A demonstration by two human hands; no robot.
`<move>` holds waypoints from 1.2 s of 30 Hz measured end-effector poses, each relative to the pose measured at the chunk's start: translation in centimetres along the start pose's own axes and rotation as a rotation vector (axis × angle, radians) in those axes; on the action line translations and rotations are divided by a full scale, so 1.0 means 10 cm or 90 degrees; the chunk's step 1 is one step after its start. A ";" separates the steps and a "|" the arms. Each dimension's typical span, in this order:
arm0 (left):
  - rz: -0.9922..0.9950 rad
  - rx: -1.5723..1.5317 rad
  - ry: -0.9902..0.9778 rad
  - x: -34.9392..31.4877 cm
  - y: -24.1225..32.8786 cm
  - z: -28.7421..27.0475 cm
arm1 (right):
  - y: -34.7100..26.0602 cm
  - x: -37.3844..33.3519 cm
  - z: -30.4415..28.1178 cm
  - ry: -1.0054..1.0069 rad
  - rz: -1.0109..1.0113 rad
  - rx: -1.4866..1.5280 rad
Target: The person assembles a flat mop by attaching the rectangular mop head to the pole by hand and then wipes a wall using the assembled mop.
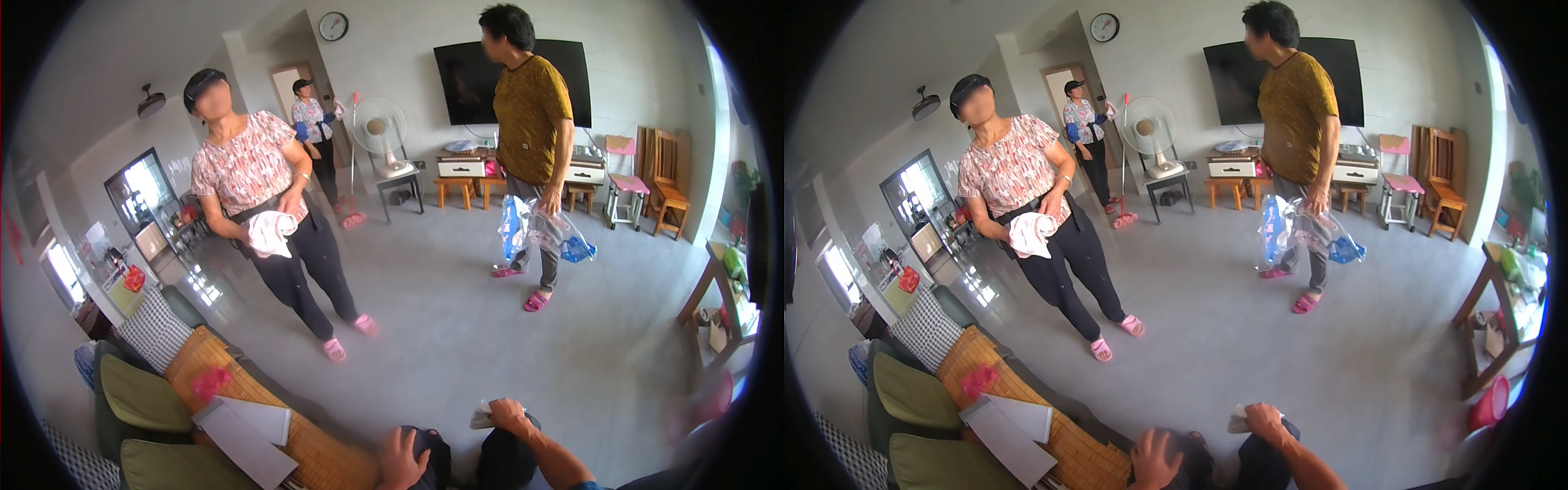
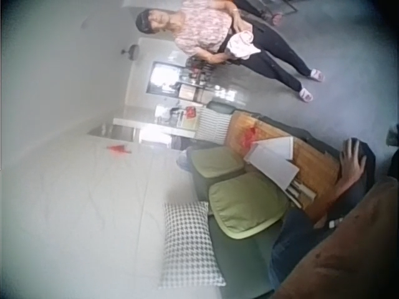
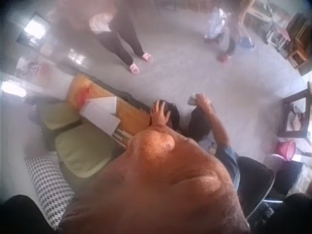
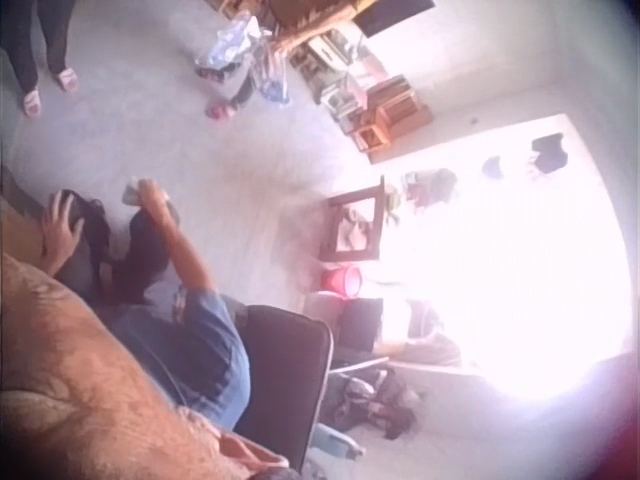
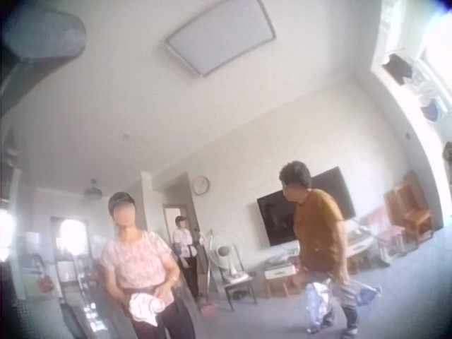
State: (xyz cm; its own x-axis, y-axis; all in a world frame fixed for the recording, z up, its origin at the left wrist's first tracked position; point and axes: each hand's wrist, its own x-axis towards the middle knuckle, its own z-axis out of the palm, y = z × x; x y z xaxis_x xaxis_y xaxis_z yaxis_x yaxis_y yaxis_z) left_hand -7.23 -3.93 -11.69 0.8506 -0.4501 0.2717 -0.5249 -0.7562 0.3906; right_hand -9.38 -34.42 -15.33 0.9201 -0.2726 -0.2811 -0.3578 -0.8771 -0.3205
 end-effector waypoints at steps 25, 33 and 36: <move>0.110 0.008 0.026 0.06 -0.08 -0.23 | -0.12 -0.11 -0.05 0.037 0.013 0.016; 0.098 0.006 0.027 0.09 -0.02 -0.20 | -0.05 -0.09 -0.06 0.049 0.012 0.030; 0.091 0.000 0.039 0.08 -0.02 -0.22 | -0.07 -0.09 -0.11 0.039 0.001 0.022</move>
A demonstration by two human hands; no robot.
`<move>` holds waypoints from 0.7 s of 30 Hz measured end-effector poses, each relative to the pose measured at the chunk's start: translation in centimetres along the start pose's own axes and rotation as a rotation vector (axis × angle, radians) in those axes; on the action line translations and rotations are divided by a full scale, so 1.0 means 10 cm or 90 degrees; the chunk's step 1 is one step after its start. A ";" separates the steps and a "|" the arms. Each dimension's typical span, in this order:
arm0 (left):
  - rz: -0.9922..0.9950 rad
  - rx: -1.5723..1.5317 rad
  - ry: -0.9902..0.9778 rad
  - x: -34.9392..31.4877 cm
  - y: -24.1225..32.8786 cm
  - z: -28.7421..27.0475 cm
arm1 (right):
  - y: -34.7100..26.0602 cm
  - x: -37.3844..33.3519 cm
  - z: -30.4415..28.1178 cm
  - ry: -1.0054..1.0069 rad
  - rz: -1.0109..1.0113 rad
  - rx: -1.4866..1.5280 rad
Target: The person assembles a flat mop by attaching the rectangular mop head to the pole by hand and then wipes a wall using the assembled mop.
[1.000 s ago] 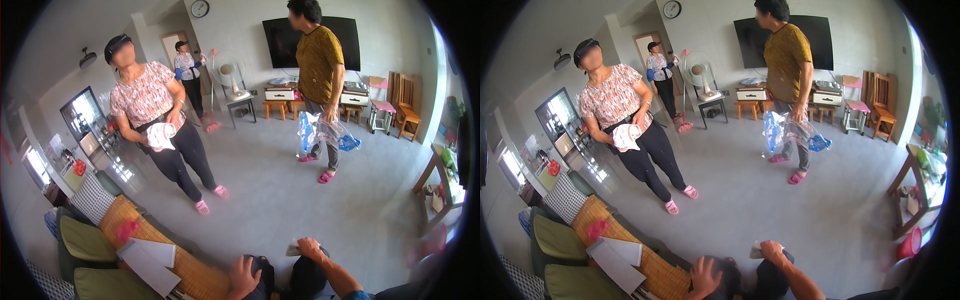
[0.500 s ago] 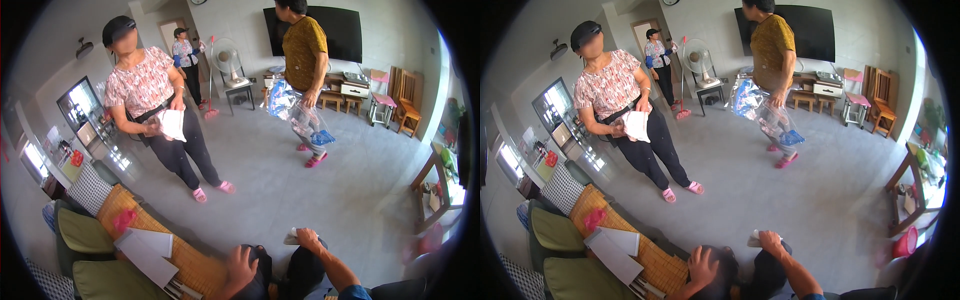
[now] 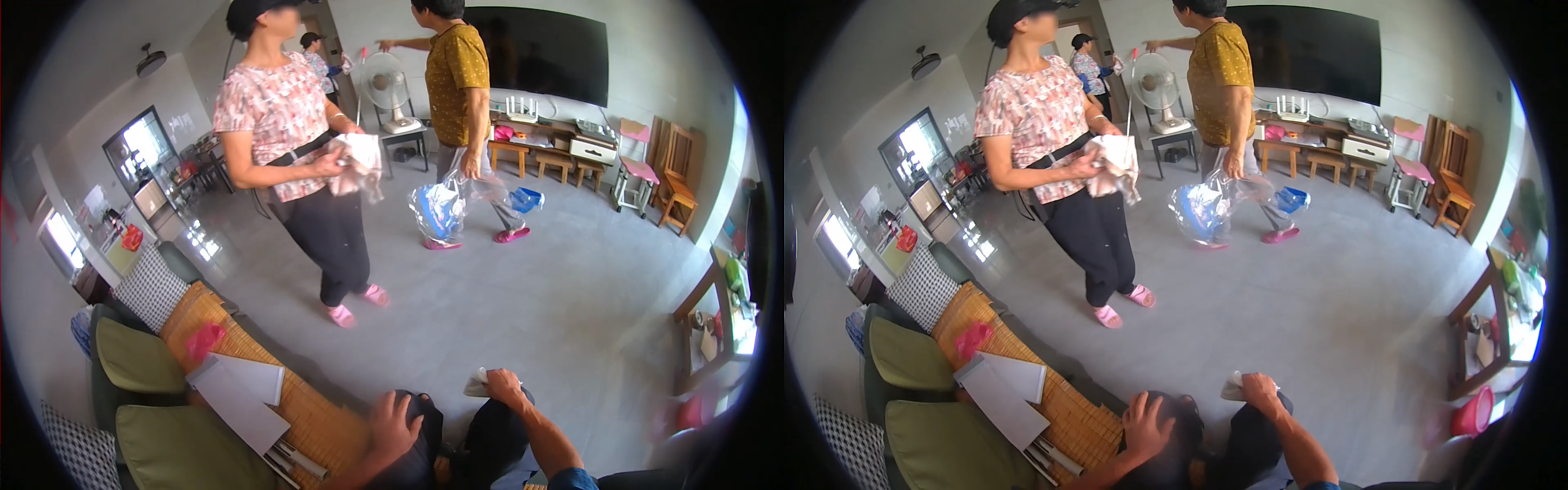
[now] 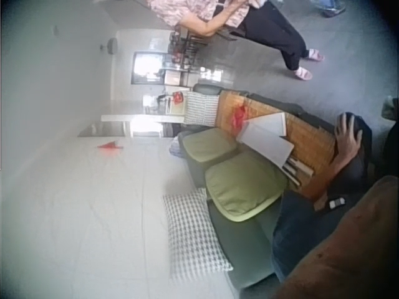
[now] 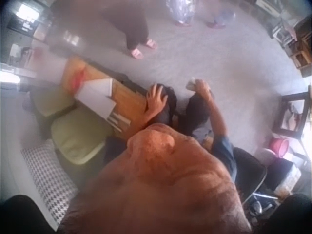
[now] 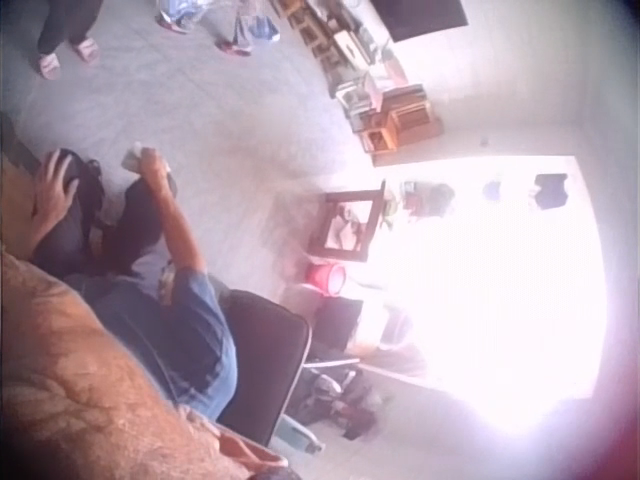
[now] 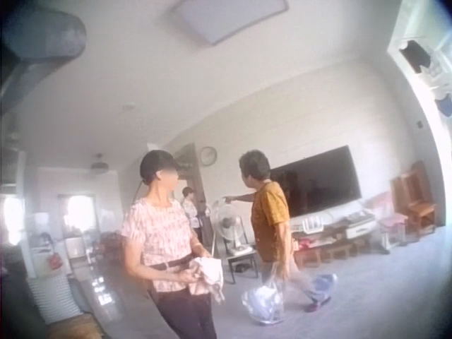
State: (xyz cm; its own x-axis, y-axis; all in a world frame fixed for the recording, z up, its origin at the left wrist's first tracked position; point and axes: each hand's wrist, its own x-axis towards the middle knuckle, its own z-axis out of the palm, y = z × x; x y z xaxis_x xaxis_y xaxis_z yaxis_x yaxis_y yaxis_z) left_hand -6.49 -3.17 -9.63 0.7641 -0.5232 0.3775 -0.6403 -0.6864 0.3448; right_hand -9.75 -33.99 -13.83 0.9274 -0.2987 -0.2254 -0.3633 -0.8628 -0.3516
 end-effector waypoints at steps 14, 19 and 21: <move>0.005 0.017 0.031 0.00 -0.03 -0.14 | -0.04 -0.05 0.03 0.014 0.009 0.009; 0.006 0.004 0.033 -0.01 0.02 -0.15 | -0.03 -0.08 -0.01 0.036 -0.004 0.016; -0.003 0.003 0.025 -0.01 0.03 -0.15 | -0.01 -0.07 0.00 0.029 -0.001 0.009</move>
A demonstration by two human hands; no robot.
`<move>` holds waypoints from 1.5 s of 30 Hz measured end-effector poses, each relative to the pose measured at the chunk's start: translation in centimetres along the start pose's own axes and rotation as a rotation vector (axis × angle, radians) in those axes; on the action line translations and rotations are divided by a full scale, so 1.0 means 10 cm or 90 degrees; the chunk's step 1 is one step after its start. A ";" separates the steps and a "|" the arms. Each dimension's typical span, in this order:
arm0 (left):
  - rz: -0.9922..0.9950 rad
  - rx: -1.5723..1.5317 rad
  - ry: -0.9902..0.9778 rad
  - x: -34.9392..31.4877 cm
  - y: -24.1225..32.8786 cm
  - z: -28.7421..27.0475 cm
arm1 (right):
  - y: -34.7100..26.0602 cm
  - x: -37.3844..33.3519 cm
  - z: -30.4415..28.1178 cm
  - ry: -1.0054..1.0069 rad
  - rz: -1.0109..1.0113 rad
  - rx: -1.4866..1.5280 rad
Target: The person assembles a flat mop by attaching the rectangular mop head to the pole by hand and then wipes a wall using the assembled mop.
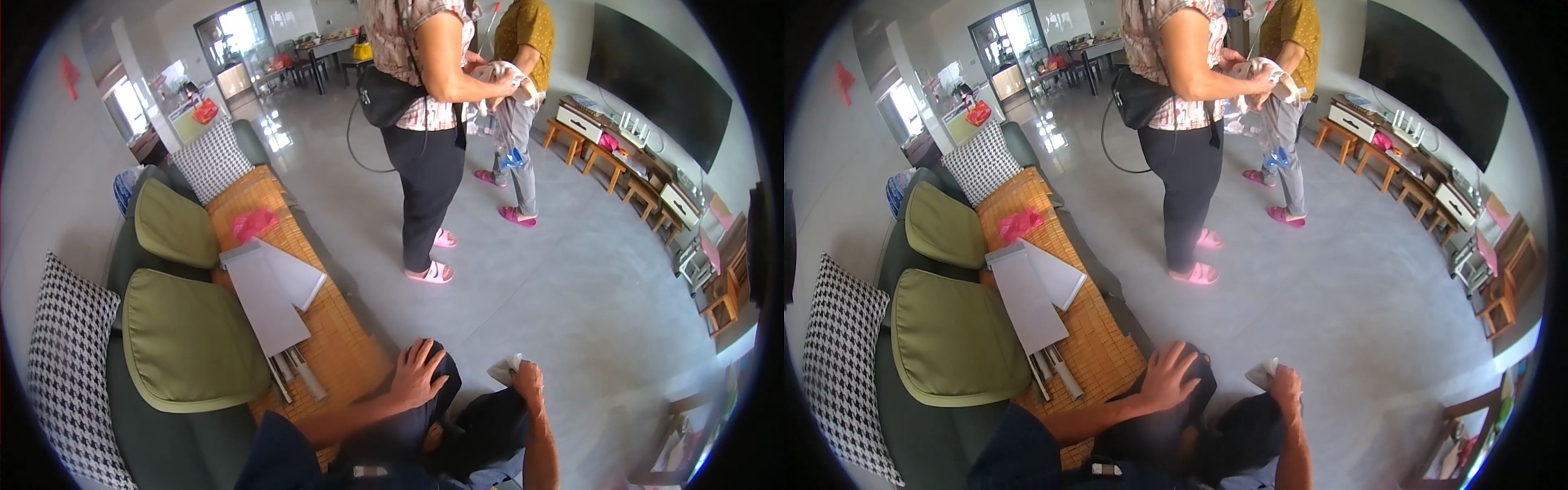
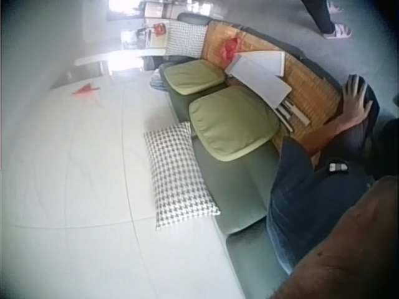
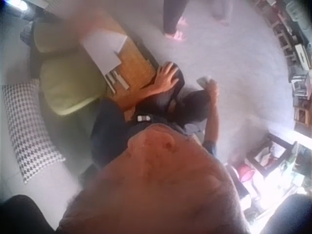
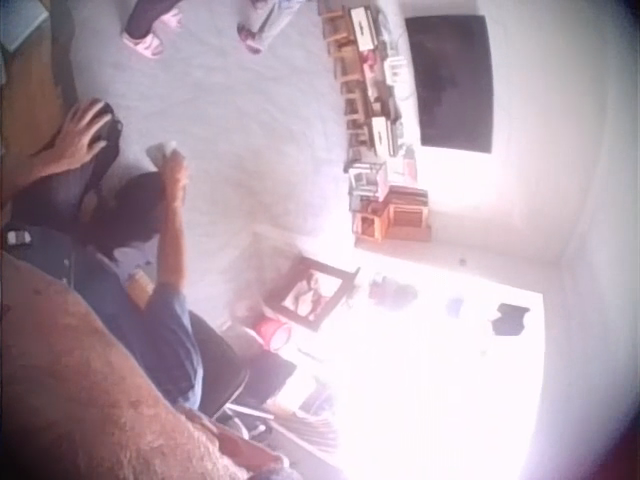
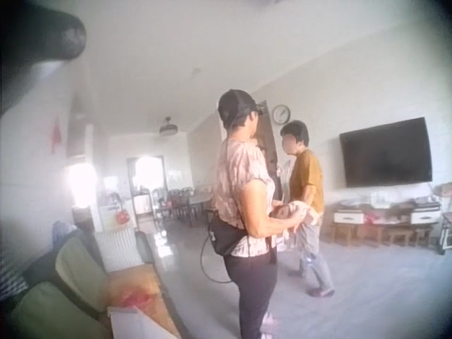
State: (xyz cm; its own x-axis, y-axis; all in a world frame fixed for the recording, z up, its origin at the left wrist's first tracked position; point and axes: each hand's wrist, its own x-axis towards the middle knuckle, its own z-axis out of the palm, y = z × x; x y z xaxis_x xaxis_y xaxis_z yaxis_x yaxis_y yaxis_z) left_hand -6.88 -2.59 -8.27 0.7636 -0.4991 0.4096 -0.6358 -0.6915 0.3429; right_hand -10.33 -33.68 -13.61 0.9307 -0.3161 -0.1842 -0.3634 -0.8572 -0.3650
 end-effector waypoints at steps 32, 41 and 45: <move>-0.050 -0.020 -0.048 -0.01 -0.03 -0.07 | -0.03 0.00 -0.03 0.032 -0.019 -0.002; -0.039 -0.029 -0.060 -0.02 -0.10 0.00 | -0.07 0.00 0.04 0.053 -0.010 0.045; -0.003 -0.020 -0.042 0.02 -0.04 -0.02 | -0.07 0.01 -0.01 0.050 0.006 0.060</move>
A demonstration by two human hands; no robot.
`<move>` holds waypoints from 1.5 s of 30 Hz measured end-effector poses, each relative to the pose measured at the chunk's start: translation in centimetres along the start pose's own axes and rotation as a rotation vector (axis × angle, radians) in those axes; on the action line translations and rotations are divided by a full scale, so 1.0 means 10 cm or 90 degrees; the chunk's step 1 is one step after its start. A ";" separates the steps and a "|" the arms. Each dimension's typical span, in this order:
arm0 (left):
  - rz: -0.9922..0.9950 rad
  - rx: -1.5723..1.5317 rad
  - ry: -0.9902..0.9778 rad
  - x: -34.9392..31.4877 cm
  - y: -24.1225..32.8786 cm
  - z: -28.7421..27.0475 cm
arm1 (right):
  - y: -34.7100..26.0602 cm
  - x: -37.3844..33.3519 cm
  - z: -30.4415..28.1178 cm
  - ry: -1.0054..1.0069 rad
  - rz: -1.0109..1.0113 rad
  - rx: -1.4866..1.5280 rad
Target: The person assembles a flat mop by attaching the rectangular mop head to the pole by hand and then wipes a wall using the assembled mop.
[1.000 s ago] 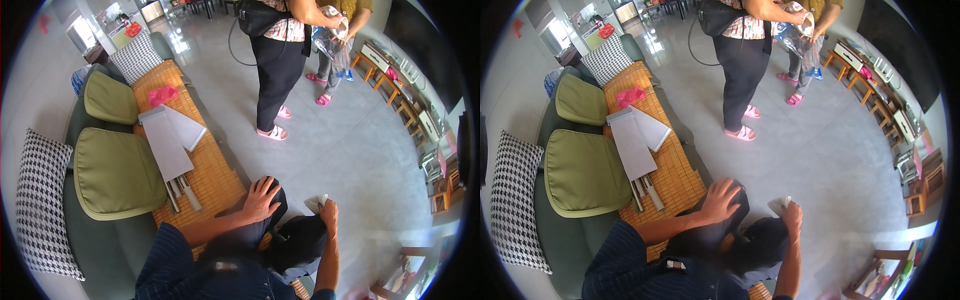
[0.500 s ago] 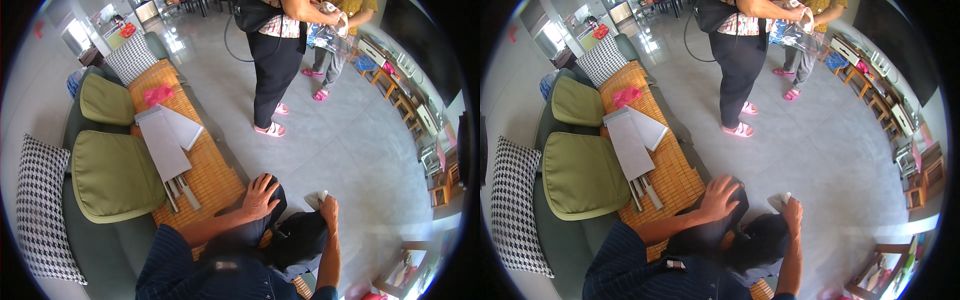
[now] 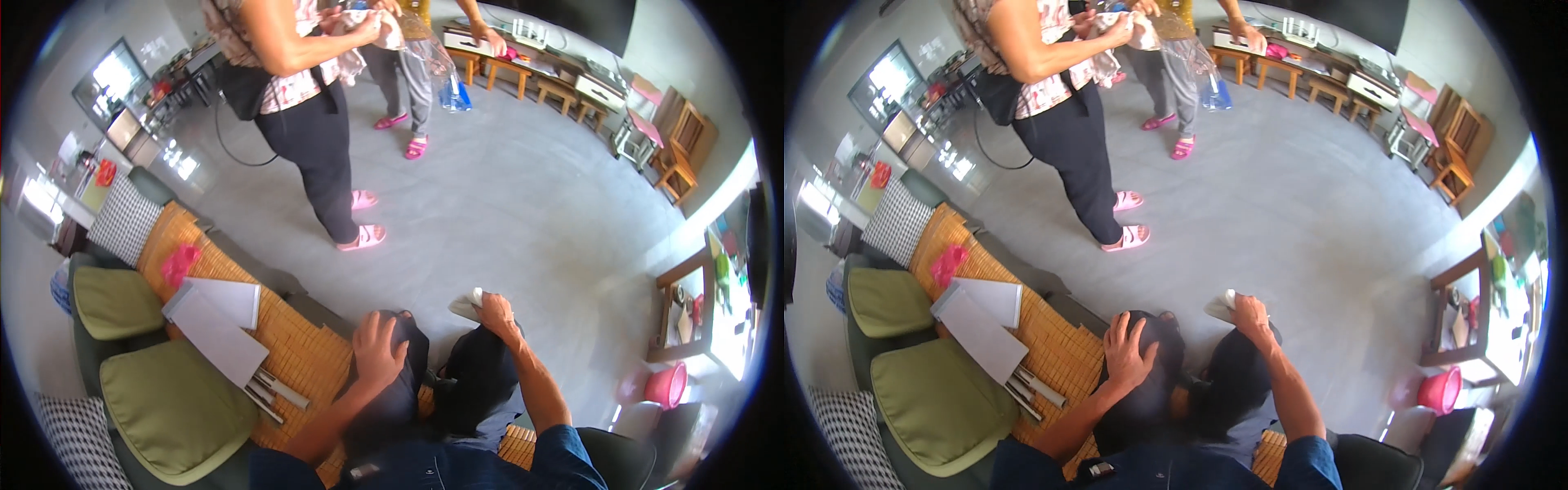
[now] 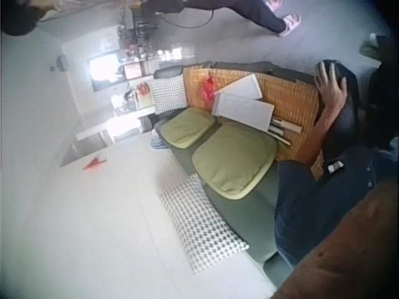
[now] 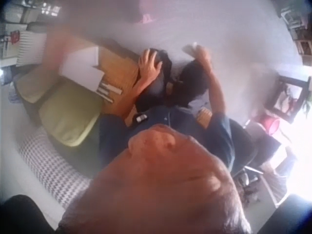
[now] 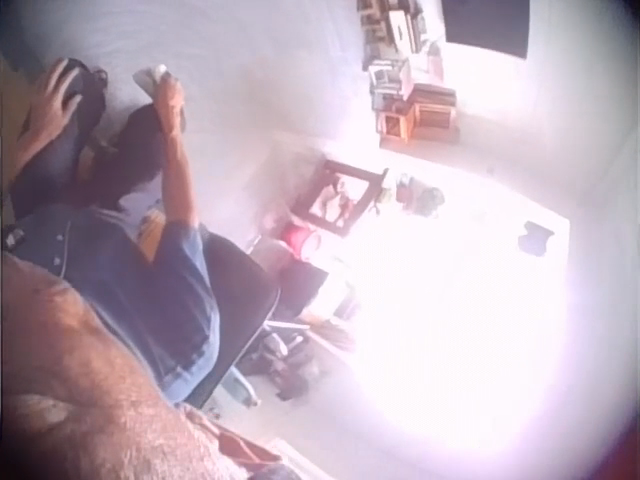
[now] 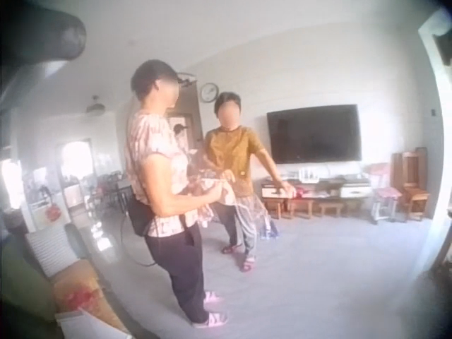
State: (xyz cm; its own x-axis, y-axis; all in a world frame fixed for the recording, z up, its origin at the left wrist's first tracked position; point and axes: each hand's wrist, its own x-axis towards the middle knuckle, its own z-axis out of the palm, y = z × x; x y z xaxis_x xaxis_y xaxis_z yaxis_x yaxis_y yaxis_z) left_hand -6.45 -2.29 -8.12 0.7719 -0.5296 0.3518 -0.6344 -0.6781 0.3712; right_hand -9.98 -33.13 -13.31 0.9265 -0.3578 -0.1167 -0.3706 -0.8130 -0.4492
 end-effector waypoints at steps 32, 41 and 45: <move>-0.004 0.047 -0.062 0.00 -0.04 0.05 | -0.16 -0.10 -0.22 0.080 0.048 0.135; -0.002 0.043 -0.059 0.01 -0.08 0.02 | -0.18 -0.05 -0.16 0.056 0.079 0.172; -0.004 0.048 -0.051 0.00 -0.12 0.01 | -0.26 -0.07 -0.21 0.055 0.094 0.203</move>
State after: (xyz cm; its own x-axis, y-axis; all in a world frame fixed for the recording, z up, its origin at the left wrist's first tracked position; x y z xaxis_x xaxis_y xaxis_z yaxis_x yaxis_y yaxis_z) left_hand -5.67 -1.55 -8.62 0.7791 -0.5617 0.2784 -0.6263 -0.7166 0.3070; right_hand -9.82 -31.75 -10.22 0.8505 -0.5093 -0.1315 -0.4482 -0.5708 -0.6880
